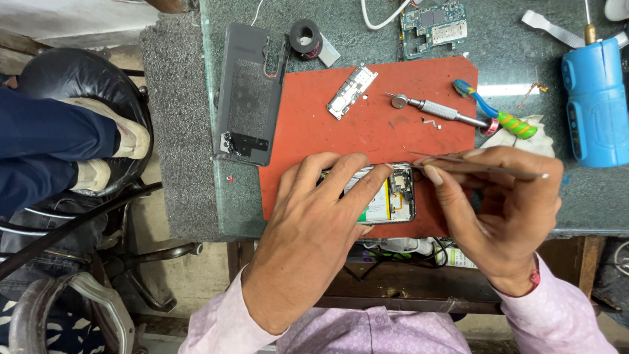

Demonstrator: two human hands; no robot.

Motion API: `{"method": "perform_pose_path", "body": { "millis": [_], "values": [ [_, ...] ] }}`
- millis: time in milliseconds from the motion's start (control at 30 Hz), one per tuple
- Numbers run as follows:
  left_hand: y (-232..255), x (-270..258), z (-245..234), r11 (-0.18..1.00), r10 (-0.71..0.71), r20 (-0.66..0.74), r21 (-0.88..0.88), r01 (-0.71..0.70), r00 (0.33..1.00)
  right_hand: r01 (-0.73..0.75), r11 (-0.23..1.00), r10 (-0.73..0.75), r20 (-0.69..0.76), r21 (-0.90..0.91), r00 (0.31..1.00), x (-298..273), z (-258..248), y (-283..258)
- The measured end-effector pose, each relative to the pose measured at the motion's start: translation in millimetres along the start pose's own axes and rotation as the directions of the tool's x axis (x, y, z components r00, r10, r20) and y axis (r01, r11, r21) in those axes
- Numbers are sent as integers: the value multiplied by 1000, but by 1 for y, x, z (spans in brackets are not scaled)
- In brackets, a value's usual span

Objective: The person uses tweezers to remove small components and adhesive strips from the interior of a disassembled smartphone. They carefully lift and separate parts from the phone's chassis while working on a cluttered workbench.

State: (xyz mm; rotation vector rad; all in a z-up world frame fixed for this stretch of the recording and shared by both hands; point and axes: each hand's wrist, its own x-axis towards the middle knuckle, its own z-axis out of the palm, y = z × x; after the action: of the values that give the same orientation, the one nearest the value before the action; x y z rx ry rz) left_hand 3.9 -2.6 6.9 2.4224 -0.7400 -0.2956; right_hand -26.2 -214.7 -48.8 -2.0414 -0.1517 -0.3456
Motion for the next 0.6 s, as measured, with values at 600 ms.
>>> {"method": "perform_pose_path", "body": {
  "millis": [600],
  "values": [
    [-4, -4, 2, 999, 39, -28, -11, -39, 999, -233, 955, 193, 211, 185, 958, 26, -7, -2]
  ]
}}
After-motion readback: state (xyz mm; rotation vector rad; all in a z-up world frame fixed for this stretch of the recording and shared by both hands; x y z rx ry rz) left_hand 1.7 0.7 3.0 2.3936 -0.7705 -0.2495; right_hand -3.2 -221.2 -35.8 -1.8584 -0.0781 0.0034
